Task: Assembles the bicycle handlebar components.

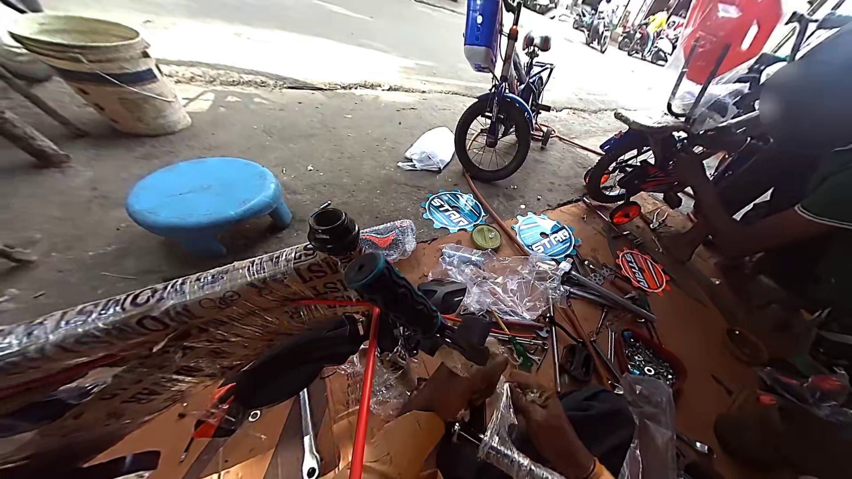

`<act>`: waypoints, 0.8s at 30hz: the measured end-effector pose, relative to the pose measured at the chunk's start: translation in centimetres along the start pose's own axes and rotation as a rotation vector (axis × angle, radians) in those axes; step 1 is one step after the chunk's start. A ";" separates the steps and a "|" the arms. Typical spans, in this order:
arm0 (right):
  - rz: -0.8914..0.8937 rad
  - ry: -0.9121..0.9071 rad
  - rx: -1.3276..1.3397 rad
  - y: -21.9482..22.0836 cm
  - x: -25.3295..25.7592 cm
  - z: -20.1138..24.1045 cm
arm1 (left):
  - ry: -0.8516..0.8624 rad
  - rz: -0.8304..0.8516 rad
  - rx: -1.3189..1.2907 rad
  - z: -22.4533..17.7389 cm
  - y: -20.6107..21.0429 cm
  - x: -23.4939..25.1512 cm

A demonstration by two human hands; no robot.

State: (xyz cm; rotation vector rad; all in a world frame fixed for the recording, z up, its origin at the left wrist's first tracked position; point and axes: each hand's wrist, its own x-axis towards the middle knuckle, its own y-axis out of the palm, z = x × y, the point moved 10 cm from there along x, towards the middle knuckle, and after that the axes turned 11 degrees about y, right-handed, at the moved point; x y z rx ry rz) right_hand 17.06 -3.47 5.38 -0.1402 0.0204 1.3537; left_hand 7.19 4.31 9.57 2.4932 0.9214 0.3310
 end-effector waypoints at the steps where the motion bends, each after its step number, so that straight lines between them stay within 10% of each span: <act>1: 0.110 0.026 0.048 -0.1 0.1 0.6 | -0.033 0.014 -0.002 -0.4 0.8 -0.2; 11: 0.440 -0.059 -0.122 0.6 -3.1 11.3 | 0.117 -0.396 0.190 0.3 -1.4 0.3; 19: -0.286 0.162 0.719 0.2 -7.4 -0.5 | 0.338 -0.635 0.114 -2.3 -5.5 -0.7; 24: -0.019 0.226 0.632 0.5 -3.6 -3.5 | 0.222 -0.381 0.110 0.5 -3.3 0.2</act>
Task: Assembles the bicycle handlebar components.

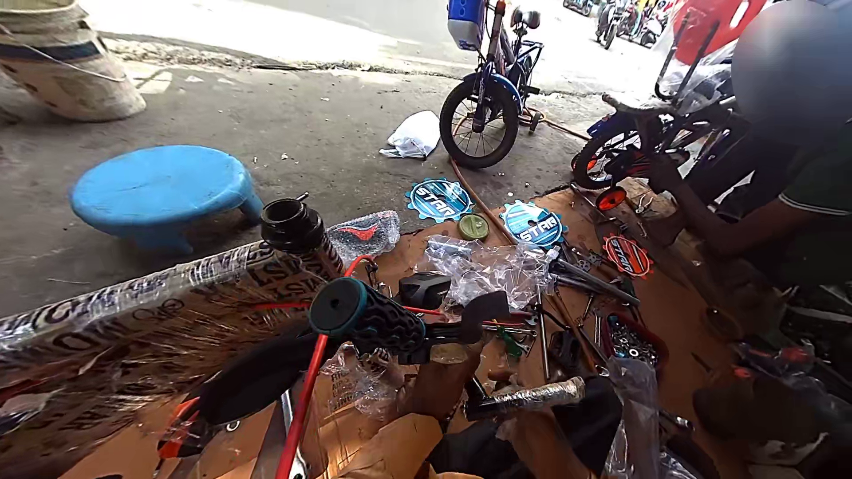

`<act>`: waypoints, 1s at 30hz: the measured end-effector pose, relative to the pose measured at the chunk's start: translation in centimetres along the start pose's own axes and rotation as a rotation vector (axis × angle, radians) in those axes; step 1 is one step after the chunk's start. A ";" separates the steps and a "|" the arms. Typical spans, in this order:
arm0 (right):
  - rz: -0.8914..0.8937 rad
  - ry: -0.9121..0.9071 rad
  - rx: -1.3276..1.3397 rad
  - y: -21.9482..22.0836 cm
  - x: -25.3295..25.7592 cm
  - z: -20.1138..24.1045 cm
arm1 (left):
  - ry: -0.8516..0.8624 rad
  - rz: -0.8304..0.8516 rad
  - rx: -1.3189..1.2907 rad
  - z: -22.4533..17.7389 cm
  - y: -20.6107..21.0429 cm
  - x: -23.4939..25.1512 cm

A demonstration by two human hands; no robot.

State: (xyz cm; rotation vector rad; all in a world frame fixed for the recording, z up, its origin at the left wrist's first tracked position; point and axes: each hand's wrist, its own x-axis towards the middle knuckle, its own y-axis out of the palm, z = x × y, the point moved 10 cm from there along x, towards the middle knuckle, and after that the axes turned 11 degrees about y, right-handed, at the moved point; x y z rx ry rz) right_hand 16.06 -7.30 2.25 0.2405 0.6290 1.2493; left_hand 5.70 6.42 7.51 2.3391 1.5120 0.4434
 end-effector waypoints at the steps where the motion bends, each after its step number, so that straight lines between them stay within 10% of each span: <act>1: 0.119 0.020 -0.074 -0.2 1.1 1.2 | -0.086 0.055 0.024 -0.7 1.1 -0.3; 6: 0.384 -0.035 -0.736 2.8 2.5 10.5 | -0.143 0.297 -0.074 0.0 2.7 -0.5; 10: 0.346 -0.315 -1.220 9.4 -0.9 14.7 | -0.084 0.142 -0.005 -0.7 1.9 0.6; 14: 0.355 -0.473 -1.136 12.9 -5.4 11.2 | 0.019 -0.167 -0.001 -1.8 -1.9 1.2; 22: -0.241 -0.194 -0.253 -2.0 -3.2 2.5 | -0.035 0.001 -0.057 -1.3 0.2 1.2; 26: 0.115 -0.131 -0.468 -2.3 1.8 6.7 | -0.149 0.330 -0.062 -1.4 4.4 0.2; 30: 0.041 -0.301 -0.933 1.4 -0.5 14.6 | -0.152 0.177 0.037 -1.8 3.6 0.1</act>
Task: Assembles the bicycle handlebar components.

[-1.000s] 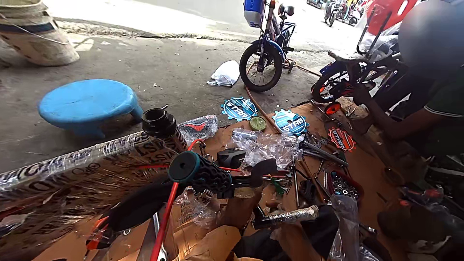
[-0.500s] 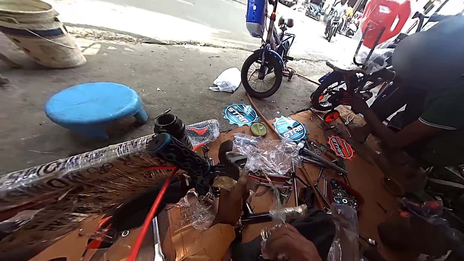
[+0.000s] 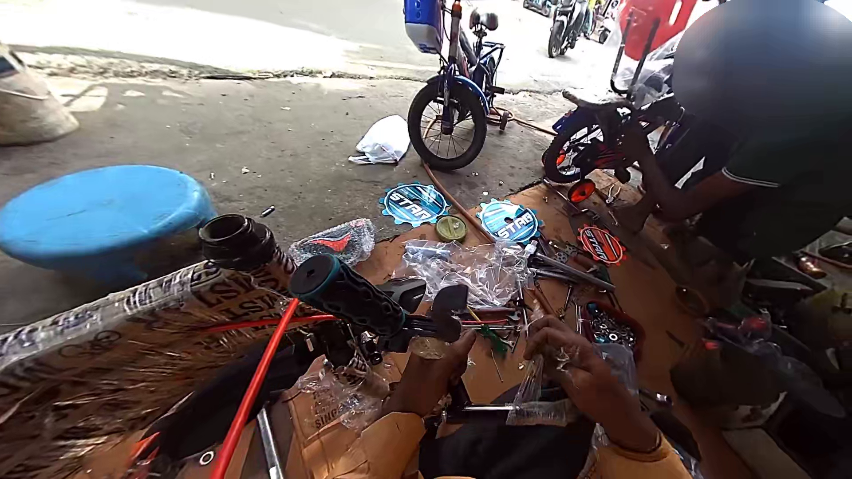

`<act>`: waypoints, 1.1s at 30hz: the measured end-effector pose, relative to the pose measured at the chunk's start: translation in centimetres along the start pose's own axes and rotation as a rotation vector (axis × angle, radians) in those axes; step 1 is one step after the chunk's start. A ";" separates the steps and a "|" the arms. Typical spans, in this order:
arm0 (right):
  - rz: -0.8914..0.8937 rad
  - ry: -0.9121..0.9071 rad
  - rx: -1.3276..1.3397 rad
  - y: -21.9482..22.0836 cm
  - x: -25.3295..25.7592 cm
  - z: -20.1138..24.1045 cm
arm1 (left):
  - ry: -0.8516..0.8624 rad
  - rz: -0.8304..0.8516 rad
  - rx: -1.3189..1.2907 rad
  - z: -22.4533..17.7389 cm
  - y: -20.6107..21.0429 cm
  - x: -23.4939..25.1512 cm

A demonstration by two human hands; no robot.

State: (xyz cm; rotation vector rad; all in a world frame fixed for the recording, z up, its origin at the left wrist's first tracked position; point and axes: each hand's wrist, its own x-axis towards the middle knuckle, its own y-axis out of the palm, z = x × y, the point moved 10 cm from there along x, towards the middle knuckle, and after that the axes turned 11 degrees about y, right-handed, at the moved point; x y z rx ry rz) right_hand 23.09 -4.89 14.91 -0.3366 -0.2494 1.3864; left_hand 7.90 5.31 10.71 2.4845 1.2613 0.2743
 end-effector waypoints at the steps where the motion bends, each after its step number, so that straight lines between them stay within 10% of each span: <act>1: 0.009 -0.044 -0.072 0.2 -0.5 2.3 | 0.034 -0.063 -0.014 0.3 -1.1 0.2; 5: 0.110 -0.191 0.048 3.9 -4.1 5.9 | 0.188 -0.253 -0.072 0.2 -5.1 0.4; 9: -0.251 -0.047 0.400 3.5 -7.1 -1.2 | 0.232 -0.310 -0.041 -0.6 -6.1 0.0; 17: -0.274 0.455 0.993 1.9 -1.1 -9.8 | 0.033 0.051 -0.060 -0.4 -0.2 -0.3; 25: -0.016 0.102 0.737 -2.5 -3.0 3.6 | 0.206 -0.230 -0.040 1.2 -6.0 0.5; 33: -0.199 0.525 0.546 4.9 -6.9 -5.2 | 0.218 -0.354 -0.051 0.4 -5.4 0.3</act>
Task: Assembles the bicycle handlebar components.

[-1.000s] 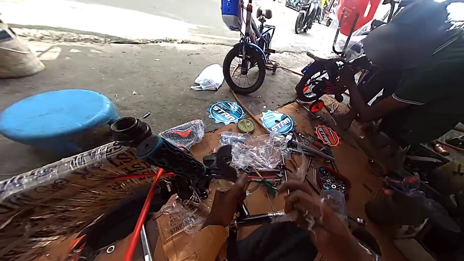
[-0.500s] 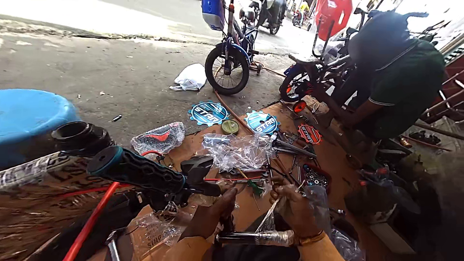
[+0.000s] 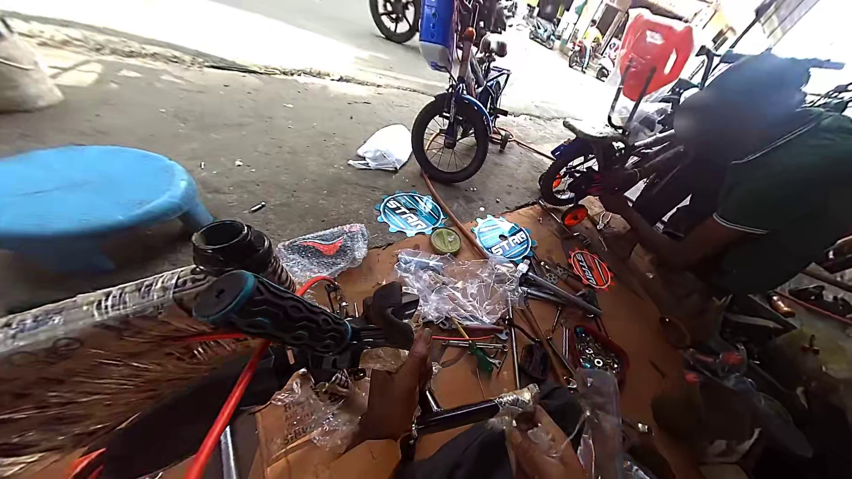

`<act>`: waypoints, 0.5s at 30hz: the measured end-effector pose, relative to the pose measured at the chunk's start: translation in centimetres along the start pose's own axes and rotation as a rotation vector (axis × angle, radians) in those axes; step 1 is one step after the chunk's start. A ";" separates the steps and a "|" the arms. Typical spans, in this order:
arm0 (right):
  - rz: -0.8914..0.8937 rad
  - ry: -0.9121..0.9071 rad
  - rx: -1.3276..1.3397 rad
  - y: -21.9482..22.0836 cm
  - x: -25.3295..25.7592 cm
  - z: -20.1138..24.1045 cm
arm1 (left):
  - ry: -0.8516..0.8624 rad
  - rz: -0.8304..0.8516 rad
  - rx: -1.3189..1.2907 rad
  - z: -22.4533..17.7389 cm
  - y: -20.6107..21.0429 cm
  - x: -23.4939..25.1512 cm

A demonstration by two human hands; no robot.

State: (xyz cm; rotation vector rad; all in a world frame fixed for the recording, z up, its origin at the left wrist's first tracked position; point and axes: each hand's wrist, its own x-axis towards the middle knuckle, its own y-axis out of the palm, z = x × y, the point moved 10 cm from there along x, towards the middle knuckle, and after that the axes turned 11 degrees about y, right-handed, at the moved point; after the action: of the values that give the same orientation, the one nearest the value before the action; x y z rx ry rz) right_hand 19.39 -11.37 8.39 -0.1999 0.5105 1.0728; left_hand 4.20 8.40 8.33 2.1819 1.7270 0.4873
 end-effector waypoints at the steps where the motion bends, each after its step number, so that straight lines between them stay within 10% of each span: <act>1: 0.000 0.016 -0.024 0.0 0.2 -0.4 | -0.011 0.002 0.002 0.0 0.2 -0.3; 15: 0.137 0.136 -0.150 0.8 0.5 -2.4 | -0.003 -0.002 0.000 -1.7 -0.4 -0.4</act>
State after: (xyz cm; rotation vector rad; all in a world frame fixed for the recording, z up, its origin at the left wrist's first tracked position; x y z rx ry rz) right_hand 18.12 -11.58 6.12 -0.3760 0.5729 1.2377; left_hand 3.00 8.19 9.62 2.1793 1.7278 0.4835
